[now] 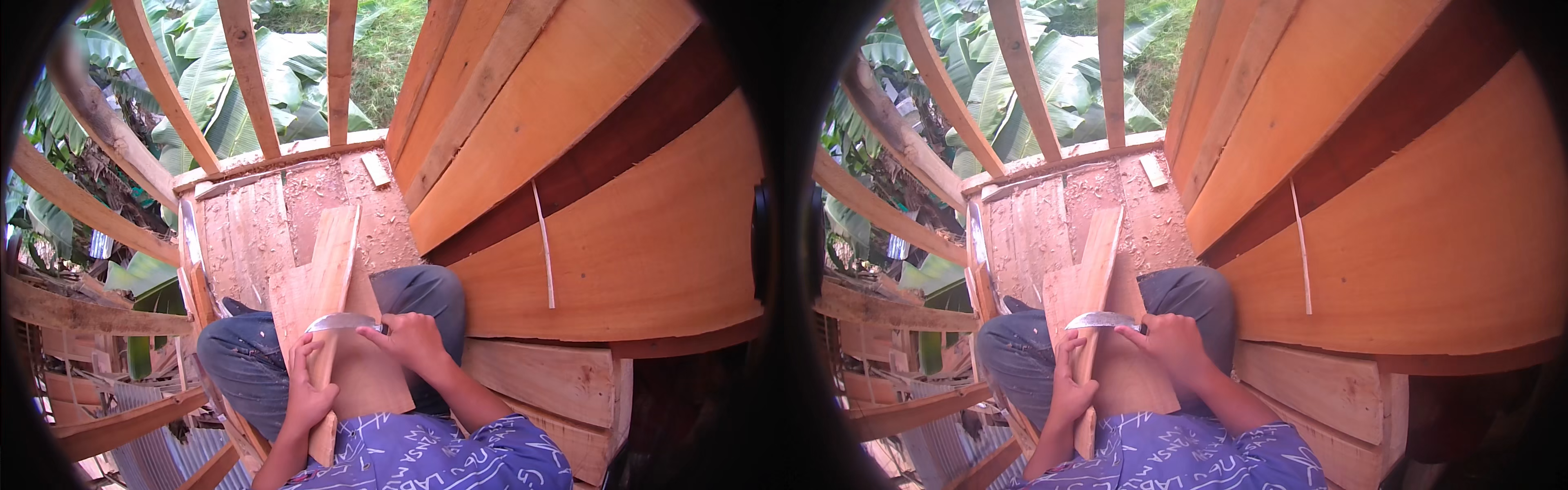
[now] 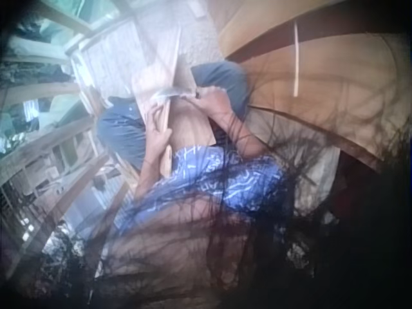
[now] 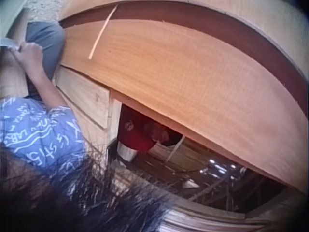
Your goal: The person sits cross-legged on a wooden floor and uses a curved knife to shave thin layers from a rectangular wooden plank. They hold the plank with their left hand and repeatedly draw the knife along its surface to smooth it, generating wood shavings.
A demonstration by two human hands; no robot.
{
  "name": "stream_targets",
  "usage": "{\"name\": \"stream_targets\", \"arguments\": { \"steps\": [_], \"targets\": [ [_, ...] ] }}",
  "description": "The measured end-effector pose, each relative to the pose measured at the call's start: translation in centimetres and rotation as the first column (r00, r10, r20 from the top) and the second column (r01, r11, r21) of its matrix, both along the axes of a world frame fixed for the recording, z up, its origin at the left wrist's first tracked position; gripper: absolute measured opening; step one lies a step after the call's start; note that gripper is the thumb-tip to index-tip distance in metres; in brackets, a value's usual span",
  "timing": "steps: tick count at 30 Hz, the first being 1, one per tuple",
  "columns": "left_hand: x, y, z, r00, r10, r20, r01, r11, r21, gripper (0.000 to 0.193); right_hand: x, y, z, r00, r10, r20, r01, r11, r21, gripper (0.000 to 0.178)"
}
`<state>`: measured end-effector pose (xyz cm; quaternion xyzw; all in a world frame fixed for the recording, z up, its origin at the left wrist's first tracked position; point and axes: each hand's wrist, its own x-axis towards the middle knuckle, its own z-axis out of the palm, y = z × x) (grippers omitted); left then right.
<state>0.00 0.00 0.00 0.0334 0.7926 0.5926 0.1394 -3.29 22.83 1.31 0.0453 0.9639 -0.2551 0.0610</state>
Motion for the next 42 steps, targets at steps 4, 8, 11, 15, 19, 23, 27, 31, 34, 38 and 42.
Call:
{"name": "stream_targets", "arguments": {
  "steps": [4,8,11,15,19,23,27,31,34,38,42],
  "targets": [
    [0.2,-0.3,0.1,1.0,-0.006,-0.007,0.006,0.999,-0.043,0.065,-0.7,1.7,0.0,0.99,-0.139,-0.013,0.139,0.99,0.007,0.061],
    [0.1,0.2,-0.4,0.999,-0.007,-0.032,0.005,0.998,-0.062,0.065,-0.1,1.3,0.7,0.998,-0.056,-0.013,0.055,0.997,-0.059,0.06],
    [0.1,-0.1,-0.3,1.0,-0.007,-0.027,0.005,0.998,-0.062,0.065,-0.2,1.5,-0.2,0.991,-0.133,-0.023,0.123,0.958,-0.261,0.056],
    [0.1,-0.1,-0.1,1.0,-0.001,-0.003,0.001,0.999,-0.052,0.065,-0.7,2.3,-0.6,0.988,-0.153,-0.036,0.132,0.933,-0.335,0.054],
    [0.1,0.3,-0.1,1.0,0.009,-0.015,-0.009,0.999,-0.042,0.065,0.2,1.5,-1.1,0.992,-0.123,0.009,0.118,0.929,-0.349,0.054],
    [0.0,0.5,0.1,1.0,0.016,-0.022,-0.016,1.0,-0.009,0.066,0.4,2.1,-1.7,0.993,-0.118,0.001,0.11,0.924,-0.366,0.063],
    [0.0,0.7,0.7,1.0,0.017,-0.008,-0.018,0.999,-0.049,0.065,0.1,2.8,-1.4,0.925,-0.31,-0.22,0.122,0.79,-0.601,0.065],
    [0.2,0.3,-0.1,0.999,0.018,-0.027,-0.019,0.998,-0.051,0.065,0.2,2.3,1.7,0.936,-0.232,-0.263,0.014,0.774,-0.633,0.064],
    [-0.2,0.4,-0.1,1.0,0.017,-0.026,-0.018,0.998,-0.054,0.065,-0.4,1.9,1.5,0.979,-0.172,-0.113,0.058,0.758,-0.65,0.061],
    [-0.3,0.2,-0.6,0.999,0.016,-0.051,-0.019,0.998,-0.068,0.065,0.2,1.2,-0.1,0.989,-0.106,0.103,0.146,0.804,-0.576,0.059],
    [0.2,0.1,0.0,0.999,0.043,-0.022,-0.044,0.997,-0.06,0.064,1.1,0.3,0.3,0.98,-0.044,0.192,0.129,0.88,-0.457,0.058]
  ]
}}
